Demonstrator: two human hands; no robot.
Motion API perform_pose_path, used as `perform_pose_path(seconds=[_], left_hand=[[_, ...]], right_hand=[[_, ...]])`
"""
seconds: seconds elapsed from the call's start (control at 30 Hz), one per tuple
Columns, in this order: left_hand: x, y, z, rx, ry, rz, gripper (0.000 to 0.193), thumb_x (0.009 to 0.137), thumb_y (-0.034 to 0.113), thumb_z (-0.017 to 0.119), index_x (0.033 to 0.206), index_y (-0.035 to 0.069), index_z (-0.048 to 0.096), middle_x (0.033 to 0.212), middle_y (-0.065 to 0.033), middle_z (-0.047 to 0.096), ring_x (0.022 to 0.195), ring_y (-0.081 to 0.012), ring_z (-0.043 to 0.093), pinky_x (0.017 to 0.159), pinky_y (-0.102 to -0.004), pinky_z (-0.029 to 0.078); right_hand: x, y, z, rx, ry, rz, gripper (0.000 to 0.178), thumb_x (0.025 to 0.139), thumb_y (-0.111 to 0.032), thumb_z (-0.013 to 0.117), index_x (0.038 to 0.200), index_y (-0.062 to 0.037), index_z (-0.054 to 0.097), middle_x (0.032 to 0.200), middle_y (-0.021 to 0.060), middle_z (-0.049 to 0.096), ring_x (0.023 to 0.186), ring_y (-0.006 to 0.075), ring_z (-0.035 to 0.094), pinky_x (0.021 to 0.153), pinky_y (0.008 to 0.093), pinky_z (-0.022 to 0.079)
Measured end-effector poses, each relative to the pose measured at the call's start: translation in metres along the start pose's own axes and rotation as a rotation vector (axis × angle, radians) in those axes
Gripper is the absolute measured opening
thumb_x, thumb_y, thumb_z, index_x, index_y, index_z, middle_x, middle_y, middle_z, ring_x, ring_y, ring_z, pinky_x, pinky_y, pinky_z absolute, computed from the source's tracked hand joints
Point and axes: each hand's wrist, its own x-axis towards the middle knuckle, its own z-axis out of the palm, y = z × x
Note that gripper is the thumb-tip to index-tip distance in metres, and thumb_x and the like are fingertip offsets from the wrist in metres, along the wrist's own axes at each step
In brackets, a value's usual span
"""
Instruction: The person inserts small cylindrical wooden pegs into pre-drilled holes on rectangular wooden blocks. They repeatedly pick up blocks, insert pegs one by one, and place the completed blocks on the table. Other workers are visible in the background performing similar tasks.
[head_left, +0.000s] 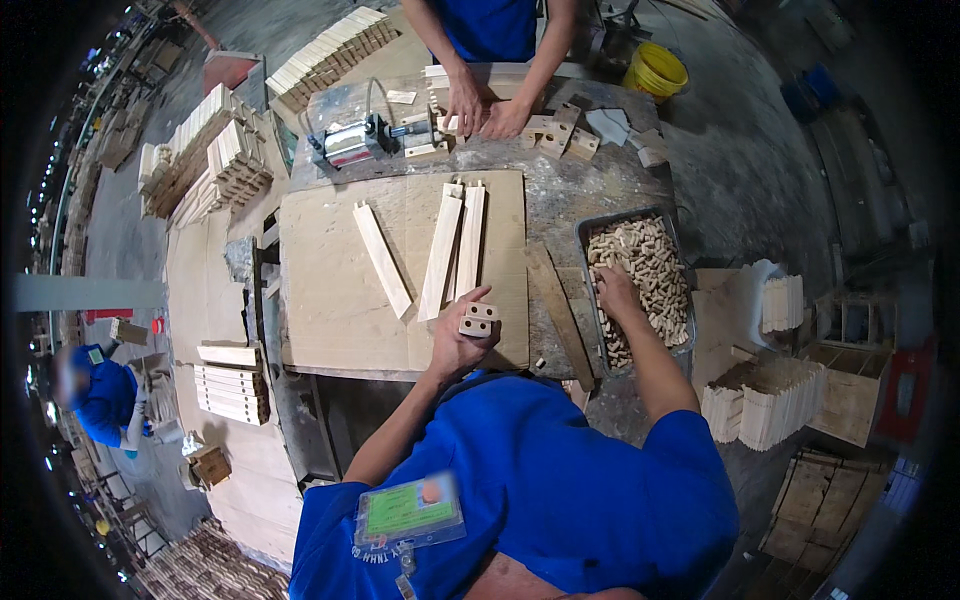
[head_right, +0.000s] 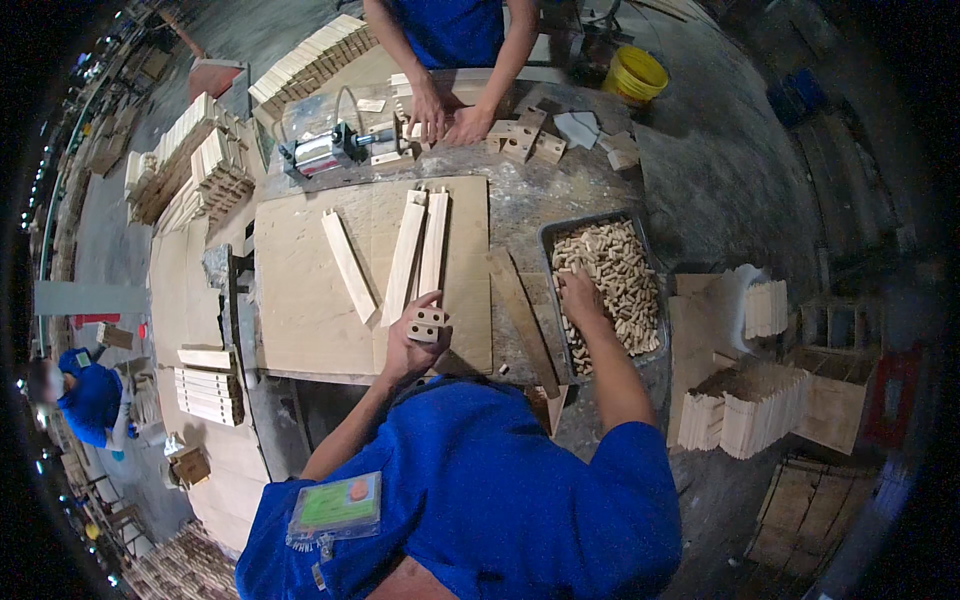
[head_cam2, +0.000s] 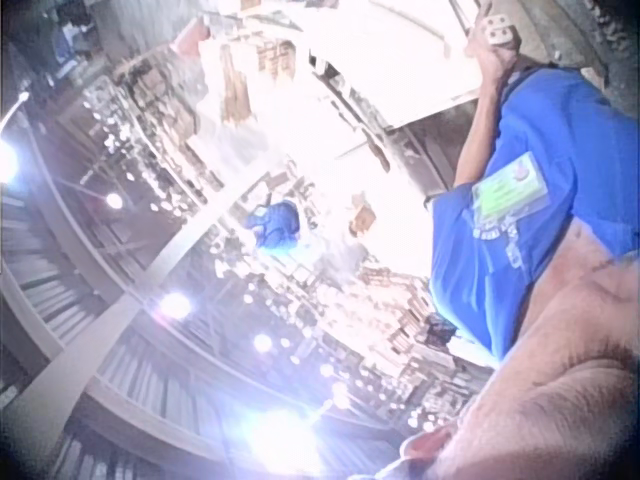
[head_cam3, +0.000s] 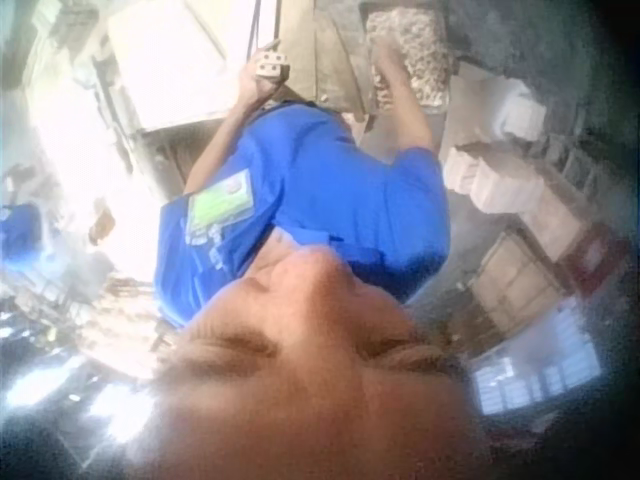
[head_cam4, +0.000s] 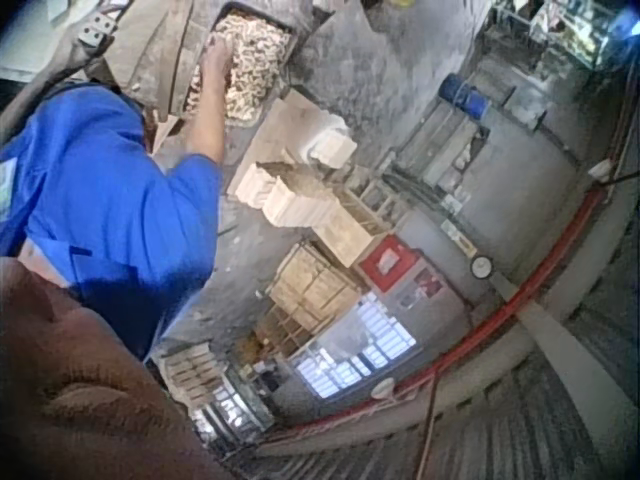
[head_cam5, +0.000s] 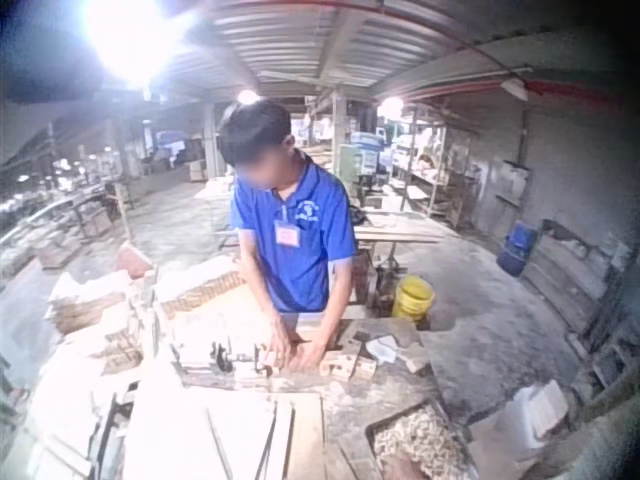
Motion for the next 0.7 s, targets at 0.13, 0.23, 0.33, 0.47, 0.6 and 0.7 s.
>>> perform_pose_path(seconds=[0.13,0.23,0.33,0.47,0.6,0.7], left_hand=[[0.001,0.0,0.0,-0.017,-0.021,-0.037,0.063,0.082,0.013,0.087,0.141,0.004,0.065,0.115,-0.0076,0.073,0.098,-0.018,0.07,0.091,-0.0332,0.056],[-0.001,-0.003,-0.001,-0.006,-0.016,-0.011,0.067,0.08,0.012,0.087,0.143,0.005,0.064,0.116,-0.0077,0.072,0.097,-0.0177,0.068,0.091,-0.033,0.055],[0.001,0.0,0.0,-0.066,-0.047,-0.053,0.068,0.081,0.012,0.086,0.144,0.006,0.064,0.118,-0.0076,0.072,0.099,-0.0174,0.069,0.092,-0.0322,0.055],[0.001,-0.001,-0.001,-0.072,-0.041,-0.047,0.068,0.082,0.012,0.085,0.146,0.006,0.062,0.117,-0.0064,0.072,0.1,-0.0175,0.069,0.093,-0.0316,0.055],[0.0,0.001,-0.003,-0.045,-0.06,-0.055,0.068,0.082,0.012,0.084,0.146,0.008,0.062,0.116,-0.0066,0.072,0.102,-0.0177,0.07,0.094,-0.0319,0.055],[-0.002,-0.004,-0.002,-0.132,-0.084,-0.11,0.067,0.083,0.012,0.084,0.146,0.008,0.063,0.115,-0.0068,0.073,0.102,-0.0171,0.071,0.094,-0.0318,0.056]], right_hand=[[-0.002,0.008,-0.004,-0.046,-0.028,0.063,0.015,0.094,-0.01,0.074,0.108,-0.0041,0.068,0.11,0.021,0.064,0.107,0.0449,0.064,0.092,0.0524,0.052],[-0.002,0.01,-0.001,0.088,0.141,0.133,0.01,0.096,-0.011,0.07,0.104,-0.0052,0.067,0.098,0.0195,0.067,0.097,0.0441,0.066,0.086,0.0509,0.053],[-0.01,0.028,0.008,0.228,0.409,0.103,0.01,0.1,-0.015,0.068,0.1,-0.006,0.066,0.081,0.0137,0.068,0.076,0.0347,0.068,0.073,0.0475,0.054],[-0.011,0.026,0.003,1.005,0.284,0.426,0.008,0.103,-0.01,0.068,0.103,-0.0092,0.06,0.074,0.0029,0.062,0.061,0.0148,0.062,0.048,0.0336,0.051],[-0.016,0.023,-0.001,1.429,0.313,0.54,0.029,0.099,-0.003,0.073,0.114,-0.013,0.05,0.084,0.0053,0.064,0.065,0.0153,0.063,0.05,0.0294,0.056],[-0.025,0.012,-0.001,1.592,0.311,0.481,0.028,0.1,-0.003,0.074,0.118,-0.0103,0.054,0.092,0.0071,0.068,0.071,0.014,0.066,0.058,0.028,0.058]])
